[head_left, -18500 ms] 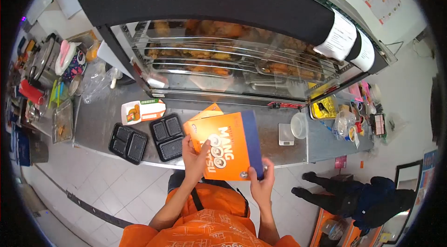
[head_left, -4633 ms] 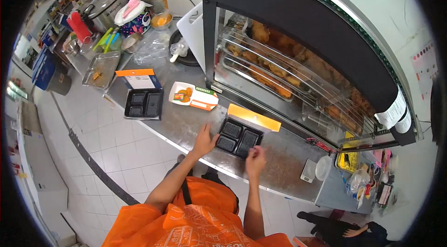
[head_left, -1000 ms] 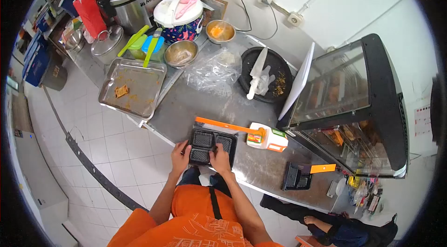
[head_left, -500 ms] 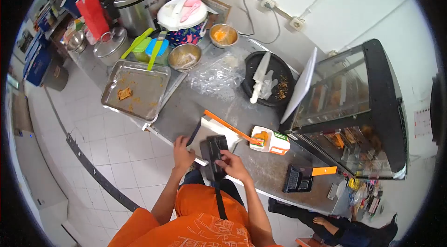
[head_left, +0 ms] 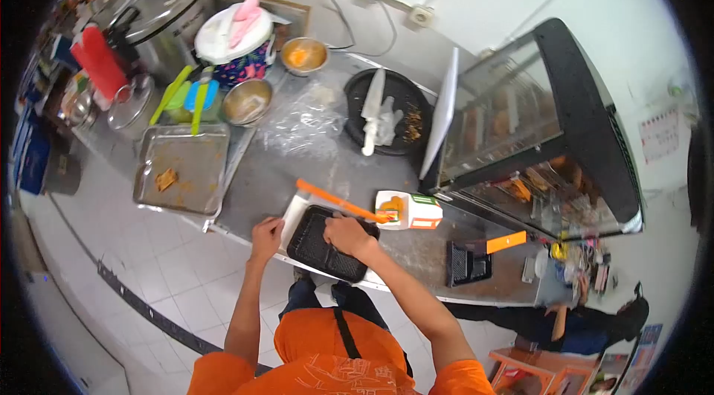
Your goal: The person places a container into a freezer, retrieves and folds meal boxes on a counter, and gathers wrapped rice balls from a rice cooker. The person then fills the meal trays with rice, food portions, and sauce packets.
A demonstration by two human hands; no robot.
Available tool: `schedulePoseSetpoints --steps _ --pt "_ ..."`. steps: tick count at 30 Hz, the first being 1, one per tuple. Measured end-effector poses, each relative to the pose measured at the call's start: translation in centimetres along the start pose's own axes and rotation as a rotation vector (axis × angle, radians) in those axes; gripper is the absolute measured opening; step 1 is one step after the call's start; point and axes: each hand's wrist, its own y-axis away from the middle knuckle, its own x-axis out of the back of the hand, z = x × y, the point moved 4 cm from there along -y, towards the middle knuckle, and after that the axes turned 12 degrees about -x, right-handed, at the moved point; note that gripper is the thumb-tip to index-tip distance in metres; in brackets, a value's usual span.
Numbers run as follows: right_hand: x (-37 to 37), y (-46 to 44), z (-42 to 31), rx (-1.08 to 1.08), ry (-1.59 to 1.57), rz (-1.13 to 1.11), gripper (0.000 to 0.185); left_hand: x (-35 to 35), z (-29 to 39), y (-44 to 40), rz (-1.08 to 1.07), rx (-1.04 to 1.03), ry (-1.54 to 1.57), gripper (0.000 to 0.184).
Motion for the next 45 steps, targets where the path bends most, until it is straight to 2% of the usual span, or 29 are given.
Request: schedulePoseSetpoints --steps 4,7,8,11,13,16,19,20,23,25,26,27,28,29,30,33,34,38,40,41,45 --pt "-0.1 -1.4 -1.4 0.025 0.166 0.064 0.015 -0.6 0.8 0.4 -0.016 0.026 0.057 0.017" --pt "-2.4 -1.3 -0.9 0.052 0.057 0.154 0.018 -0.7 0.6 0.8 0.038 0.046 0.026 0.016" --pt "-1.6 -0.5 -0.7 0.075 -0.123 0.332 0.018 -0.8 0.6 1.1 0.053 0.062 0.006 0.016" --pt "1.9 4.5 -0.6 -0.189 -0.468 0.716 0.024 -0.9 1.2 1.5 0.089 0.055 -0.065 0.015" --pt "1.9 8.4 -0.3 -0.605 -0.483 0.845 0.029 -0.9 2.3 1.2 0.106 0.046 -0.102 0.015" --pt "-3.3 9.7 0.7 -0.832 -0.645 0.710 0.032 -1.6 2.8 1.6 0.122 0.068 -0.210 0.014" --pt "-6.0 9.8 0.5 -0.839 -0.475 0.548 0.032 -2.8 2.8 1.4 0.028 0.092 -0.347 0.019" --pt "-6.8 9.6 0.7 -0.867 -0.503 0.531 0.029 -2.8 3.0 1.4 -0.019 0.099 -0.395 0.022" --pt "-8.5 9.1 1.1 -0.854 -0.282 0.513 0.026 -2.4 4.0 1.0 -0.030 0.319 -0.478 0.036" --pt "-10.4 8.9 1.6 -0.913 -0.373 0.572 0.027 -2.2 4.9 0.3 0.058 0.204 -0.463 0.052" --pt "-4.9 9.8 1.3 -0.920 -0.514 0.678 0.032 -2.4 7.1 -1.6 0.115 0.105 -0.362 0.062" --pt "-2.5 10.0 1.7 -0.989 -0.692 0.712 0.043 -2.9 8.5 -3.2 0.212 0.015 -0.212 0.064" --pt "0.0 10.2 2.3 -1.047 -0.731 0.838 0.051 -3.1 12.3 -5.3 0.229 -0.021 -0.246 0.069" --pt "2.9 10.4 3.0 -1.142 -0.910 0.805 0.054 -4.3 13.0 -6.1 0.239 -0.037 -0.224 0.070" --pt "3.9 9.6 3.9 -1.197 -0.936 0.941 0.052 -4.6 12.8 -7.3 0.267 -0.050 -0.217 0.071" --pt "3.2 7.4 6.7 -0.862 -1.052 1.044 0.049 -5.2 10.5 -10.0 0.306 -0.084 -0.223 0.067" --pt "2.2 6.8 6.9 -0.973 -0.934 0.887 0.046 -5.3 10.0 -10.3 0.290 -0.099 -0.200 0.064" --pt "2.2 6.5 7.5 -0.889 -0.803 1.012 0.039 -5.1 8.1 -10.9 0.252 -0.158 -0.210 0.062" --pt "2.1 6.1 7.0 -0.840 -0.784 1.077 0.037 -5.1 7.8 -10.9 0.271 -0.145 -0.321 0.062" --pt "1.8 5.9 6.9 -0.841 -0.805 1.047 0.040 -4.9 7.8 -11.1 0.284 -0.138 -0.378 0.062" --pt "1.6 6.3 6.9 -0.880 -0.911 0.923 0.052 -3.3 10.4 -11.5 0.336 0.040 -0.231 0.061"
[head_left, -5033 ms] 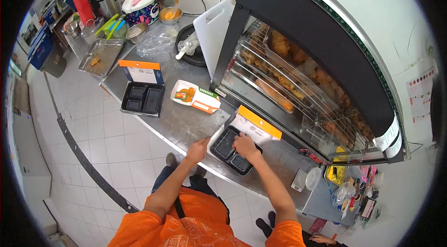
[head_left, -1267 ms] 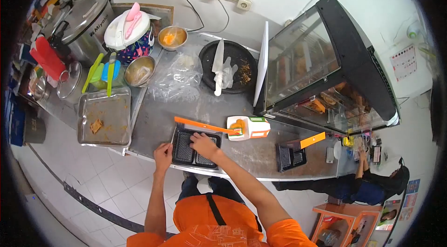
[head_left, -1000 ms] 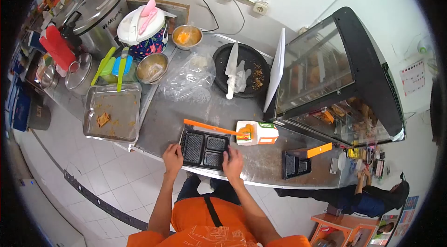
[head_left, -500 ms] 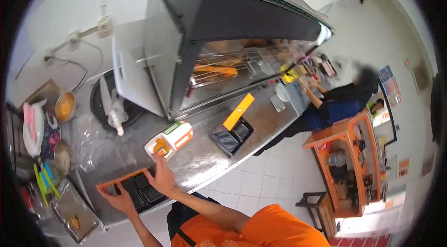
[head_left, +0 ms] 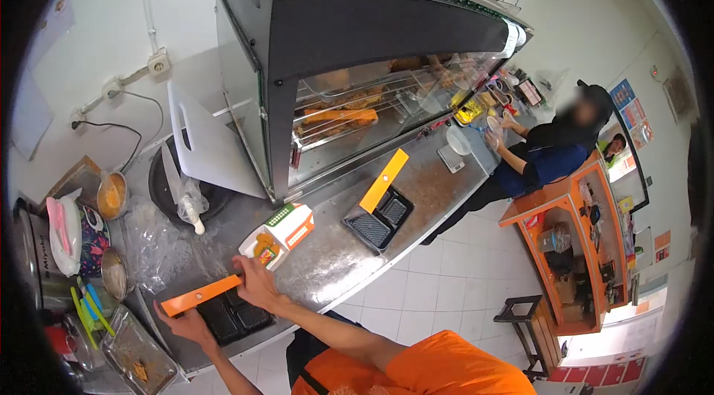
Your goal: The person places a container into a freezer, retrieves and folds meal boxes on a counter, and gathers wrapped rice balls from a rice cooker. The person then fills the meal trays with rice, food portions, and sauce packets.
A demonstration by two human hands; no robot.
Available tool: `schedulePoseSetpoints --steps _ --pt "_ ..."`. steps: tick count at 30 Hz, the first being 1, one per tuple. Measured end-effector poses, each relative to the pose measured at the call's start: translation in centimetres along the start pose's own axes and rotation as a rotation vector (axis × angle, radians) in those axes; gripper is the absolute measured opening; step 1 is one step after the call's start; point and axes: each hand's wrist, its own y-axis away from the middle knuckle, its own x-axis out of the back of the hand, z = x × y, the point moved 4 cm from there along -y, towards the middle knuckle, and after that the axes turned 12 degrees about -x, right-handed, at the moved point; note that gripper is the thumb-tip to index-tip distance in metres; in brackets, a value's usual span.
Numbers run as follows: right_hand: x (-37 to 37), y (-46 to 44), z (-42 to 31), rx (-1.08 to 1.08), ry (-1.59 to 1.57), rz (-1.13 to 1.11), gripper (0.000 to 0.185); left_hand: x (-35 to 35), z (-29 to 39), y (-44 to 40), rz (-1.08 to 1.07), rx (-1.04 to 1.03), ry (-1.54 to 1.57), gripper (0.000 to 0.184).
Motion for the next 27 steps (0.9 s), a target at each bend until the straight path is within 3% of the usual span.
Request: schedulePoseSetpoints --steps 2,4,6,8,15,17,20,21,24,26,27 --pt "0.0 0.1 -0.9 0.010 -0.056 -0.015 0.057 0.9 1.4 -0.5 0.033 -0.021 -0.038 0.061" --pt "0.0 0.2 -2.1 0.111 -0.160 0.001 0.060 0.2 -4.1 0.5 -0.006 -0.074 0.065 0.040" --pt "0.0 -0.5 -1.5 -0.046 -0.160 -0.188 0.060 -0.1 -9.4 1.3 -0.128 -0.135 0.013 0.030" --pt "-0.1 -1.1 -1.0 -0.130 -0.171 -0.247 0.059 1.2 -6.9 1.2 -0.218 -0.105 0.096 0.023" --pt "-1.2 -1.3 -0.4 -0.054 -0.175 0.021 0.048 1.9 -7.3 1.0 -0.363 -0.197 0.163 0.031" --pt "-1.7 -1.2 -0.2 0.001 -0.199 0.106 0.045 2.5 -8.1 0.8 -0.374 -0.102 0.121 0.027" --pt "-0.6 -1.4 0.5 0.080 -0.182 -0.264 0.048 2.6 -10.7 0.2 -0.357 -0.040 0.163 0.026" --pt "0.3 -1.8 0.4 0.003 -0.193 -0.386 0.044 2.5 -12.0 0.3 -0.343 -0.024 0.191 0.027" --pt "-0.9 -3.5 4.3 0.137 -0.263 -0.536 0.043 3.6 -9.2 -0.7 -0.521 -0.068 0.385 0.028" --pt "-0.1 -3.8 3.7 0.067 -0.238 -0.565 0.038 3.5 -7.7 -1.2 -0.545 -0.036 0.480 0.027" --pt "0.8 -4.1 2.9 0.098 -0.011 -0.607 0.035 3.8 -4.7 -1.9 -0.584 -0.008 0.570 0.029"
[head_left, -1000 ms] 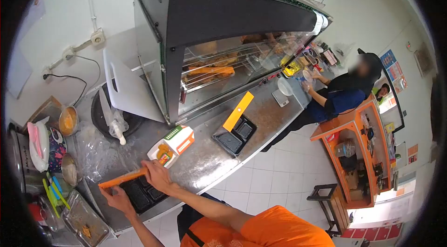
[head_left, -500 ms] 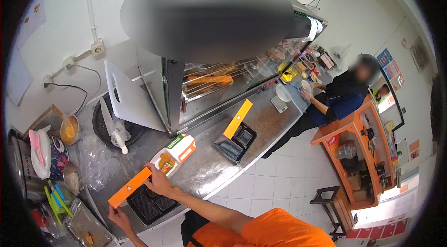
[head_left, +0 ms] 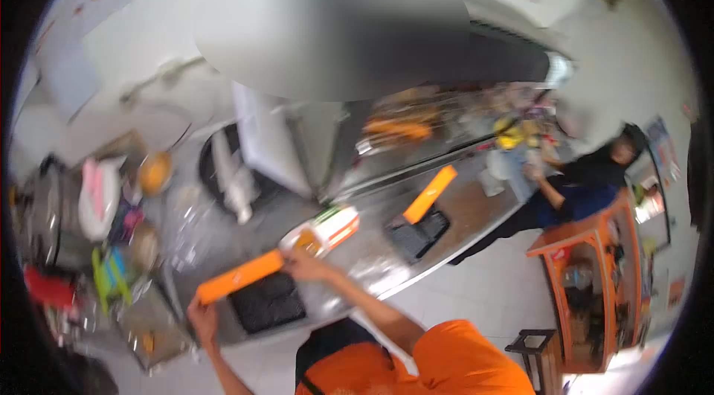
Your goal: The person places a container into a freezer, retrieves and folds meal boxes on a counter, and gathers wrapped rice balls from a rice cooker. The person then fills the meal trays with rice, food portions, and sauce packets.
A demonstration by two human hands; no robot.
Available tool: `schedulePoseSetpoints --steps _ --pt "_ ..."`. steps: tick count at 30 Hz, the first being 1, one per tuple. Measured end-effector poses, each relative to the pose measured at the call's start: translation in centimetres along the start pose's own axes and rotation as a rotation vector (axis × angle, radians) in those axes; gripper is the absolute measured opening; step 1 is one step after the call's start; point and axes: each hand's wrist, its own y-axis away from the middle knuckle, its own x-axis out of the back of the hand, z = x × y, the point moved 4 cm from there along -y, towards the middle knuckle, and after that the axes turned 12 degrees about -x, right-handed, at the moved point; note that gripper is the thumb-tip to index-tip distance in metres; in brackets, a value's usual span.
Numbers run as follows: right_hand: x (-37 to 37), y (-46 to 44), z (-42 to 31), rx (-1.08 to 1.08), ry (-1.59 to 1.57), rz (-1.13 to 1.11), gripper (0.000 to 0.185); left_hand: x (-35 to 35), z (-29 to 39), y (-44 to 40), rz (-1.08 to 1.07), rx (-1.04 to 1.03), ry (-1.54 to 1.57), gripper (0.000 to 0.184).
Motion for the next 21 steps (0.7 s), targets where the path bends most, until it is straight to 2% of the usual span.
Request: schedulePoseSetpoints --steps 1,2,3,4,5,7,9,11,12,14,15,16,17,18,19,20,21 --pt "1.0 0.4 -1.3 -0.003 0.047 0.004 0.034 -0.3 0.0 0.4 0.021 0.110 0.019 0.030" --pt "2.3 0.6 -3.6 -0.258 -0.036 -0.167 0.036 -0.3 0.4 0.4 0.004 0.096 -0.053 0.031" --pt "1.6 0.3 -2.0 -0.070 -0.088 -0.026 0.039 -0.3 1.0 0.1 -0.039 0.034 -0.068 0.032" --pt "0.8 -0.8 1.0 -0.018 -0.141 -0.041 0.044 -0.2 1.6 -0.5 -0.044 0.000 -0.094 0.039" --pt "2.4 -0.6 -1.0 0.021 -0.170 -0.079 0.046 -0.1 0.8 -0.5 -0.061 0.072 -0.069 0.042" --pt "2.3 -0.9 -0.4 -0.060 -0.295 -0.069 0.053 -0.8 -0.1 -0.4 -0.099 0.142 0.017 0.050" --pt "2.4 -0.1 -0.9 -0.047 -0.243 0.093 0.063 -1.9 3.9 -0.6 -0.043 -0.099 -0.186 0.073" --pt "2.4 2.5 -3.1 -0.061 -0.061 0.231 0.074 -0.9 4.0 1.7 -0.037 0.034 -0.248 0.090" --pt "2.2 3.5 -2.8 -0.122 0.001 0.237 0.080 0.2 4.4 3.6 -0.008 0.036 -0.231 0.090" --pt "0.9 7.8 -6.1 -0.288 -0.012 0.504 0.069 3.5 4.0 9.0 0.056 0.007 -0.213 0.088" --pt "-0.3 9.5 -4.3 -0.163 -0.117 0.630 0.065 5.6 3.3 11.8 0.074 -0.023 -0.203 0.085" --pt "-1.1 11.9 -2.1 -0.268 -0.046 0.763 0.058 8.6 3.4 14.5 0.101 0.032 -0.214 0.082" --pt "-1.3 13.4 6.8 -0.170 -0.054 0.912 0.042 11.4 3.7 17.3 0.113 0.082 -0.208 0.078" --pt "-5.8 15.0 -3.9 -0.116 0.019 0.989 0.027 14.1 2.9 20.0 0.175 0.055 -0.239 0.074" --pt "-9.1 16.6 0.9 -0.226 -0.251 0.863 0.020 17.3 1.8 22.8 0.213 0.020 -0.264 0.070" --pt "-13.3 17.5 0.3 -0.395 -0.173 0.729 0.018 21.0 0.5 25.4 0.244 0.054 -0.280 0.065" --pt "-18.8 18.2 0.1 -0.432 0.098 0.628 0.016 24.9 -0.8 28.4 0.267 0.103 -0.269 0.061"
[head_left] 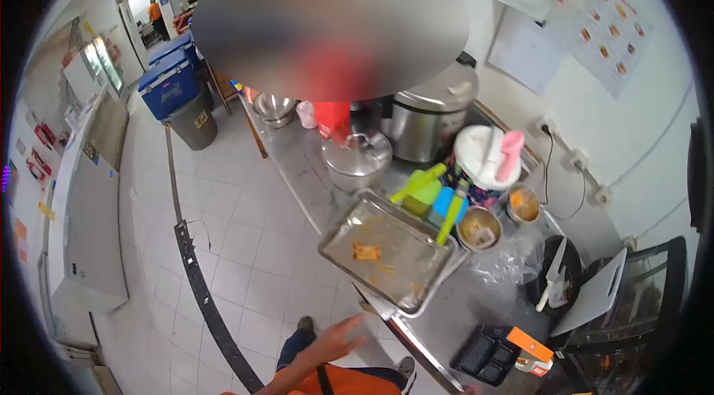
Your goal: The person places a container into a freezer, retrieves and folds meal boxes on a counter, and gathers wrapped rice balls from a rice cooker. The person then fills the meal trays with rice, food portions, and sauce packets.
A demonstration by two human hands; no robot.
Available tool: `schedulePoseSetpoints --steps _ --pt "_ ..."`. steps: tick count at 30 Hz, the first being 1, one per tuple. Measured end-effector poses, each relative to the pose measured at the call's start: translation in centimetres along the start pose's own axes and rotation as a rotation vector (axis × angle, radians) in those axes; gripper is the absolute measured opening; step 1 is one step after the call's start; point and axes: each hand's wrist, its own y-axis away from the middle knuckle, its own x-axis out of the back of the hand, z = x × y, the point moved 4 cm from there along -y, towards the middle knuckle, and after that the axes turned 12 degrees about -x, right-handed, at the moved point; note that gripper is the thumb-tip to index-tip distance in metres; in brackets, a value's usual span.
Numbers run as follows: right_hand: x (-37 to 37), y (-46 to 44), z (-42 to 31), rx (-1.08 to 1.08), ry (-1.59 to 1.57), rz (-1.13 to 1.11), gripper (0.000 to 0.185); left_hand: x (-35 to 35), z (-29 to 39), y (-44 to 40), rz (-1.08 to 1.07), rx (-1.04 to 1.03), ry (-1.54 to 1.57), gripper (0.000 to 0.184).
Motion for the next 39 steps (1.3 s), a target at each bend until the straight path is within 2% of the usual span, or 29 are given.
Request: schedulePoseSetpoints --steps 1,2,3,4,6,8,9,10,12,15,18,19,20,22,25,26,27,29,30,32,35,36,37,38,39 --pt "-5.6 2.9 -0.1 -0.019 -0.253 -0.163 0.018 4.4 -1.7 0.7 0.016 0.122 -0.025 0.056" --pt "-12.1 4.7 0.8 -0.035 -0.340 -0.465 0.020 8.7 -2.8 1.2 0.023 0.253 -0.046 0.052" --pt "-16.5 8.7 -2.7 -0.055 -0.427 -0.771 0.024 12.9 -3.4 0.7 0.107 0.206 -0.037 0.049" --pt "-20.9 11.8 -6.7 0.068 -0.135 -0.812 0.026 17.3 -4.2 -0.6 0.202 0.152 -0.035 0.046" --pt "-24.1 22.5 -24.4 0.214 -0.228 -1.056 0.014 24.7 -4.5 -3.4 0.317 0.075 -0.062 0.041" --pt "-26.4 26.1 -33.0 0.448 -0.037 -1.141 0.027 31.1 -4.3 -8.5 0.327 -0.020 -0.111 0.035" --pt "-27.4 27.2 -35.9 0.554 0.065 -1.160 0.033 33.7 -4.1 -11.1 0.328 -0.059 -0.079 0.034" --pt "-28.3 27.7 -38.7 0.569 0.026 -1.069 0.021 35.8 -3.9 -13.6 0.334 -0.094 -0.040 0.033" --pt "-30.0 27.3 -45.2 0.671 -0.051 -1.011 0.019 39.3 -5.0 -18.4 0.376 -0.152 0.032 0.030" --pt "-33.6 25.5 -53.2 0.611 -0.083 -0.881 0.015 44.8 -8.1 -25.5 0.440 -0.213 0.086 0.031" --pt "-40.7 24.6 -59.3 0.387 -0.291 -0.827 0.012 50.6 -11.4 -32.3 0.479 -0.285 0.035 0.040" --pt "-43.4 25.4 -62.2 0.415 -0.516 -0.879 0.012 52.6 -12.4 -34.4 0.490 -0.273 0.060 0.044" --pt "-45.8 26.2 -64.2 0.284 -0.522 -0.904 0.012 54.7 -13.2 -36.9 0.498 -0.263 0.082 0.047" --pt "-51.0 28.3 -68.3 0.199 -0.605 -1.020 0.012 60.0 -14.4 -43.3 0.505 -0.341 0.053 0.053" --pt "-55.5 33.5 -74.3 0.481 -0.513 -1.056 0.015 64.4 -18.7 -53.9 0.530 -0.409 -0.053 0.055" --pt "-55.3 35.5 -77.1 0.657 -0.423 -1.071 0.017 65.0 -20.3 -57.4 0.534 -0.427 -0.083 0.055" --pt "-54.5 37.5 -79.6 0.825 -0.330 -1.071 0.020 64.5 -22.6 -60.6 0.361 -0.371 -0.043 0.056" --pt "-54.3 40.2 -81.6 0.920 -0.230 -1.162 0.022 62.7 -26.1 -65.3 0.001 -0.255 0.038 0.059" --pt "-54.7 40.9 -82.6 0.977 -0.180 -1.202 0.023 62.7 -26.5 -66.1 -0.007 -0.405 -0.013 0.058" --pt "-55.2 41.2 -82.6 0.919 -0.184 -1.132 0.026 63.7 -26.0 -66.6 -0.023 -0.737 -0.106 0.059" --pt "-58.7 41.9 -79.3 0.686 -0.179 -0.933 0.028 64.2 -26.7 -67.2 -0.184 -0.243 0.456 0.076" --pt "-59.5 42.3 -78.2 0.592 -0.169 -0.857 0.028 64.6 -26.0 -66.7 -0.202 -0.250 0.463 0.084" --pt "-60.3 42.8 -78.0 0.460 -0.128 -0.893 0.030 65.2 -25.0 -67.0 -0.209 -0.277 0.469 0.092" --pt "-61.2 42.8 -79.6 0.461 -0.148 -0.888 0.027 65.9 -24.0 -68.0 -0.210 -0.314 0.476 0.100" --pt "-61.9 43.0 -81.5 0.449 -0.170 -0.882 0.024 66.1 -23.1 -68.8 -0.226 -0.327 0.606 0.120"
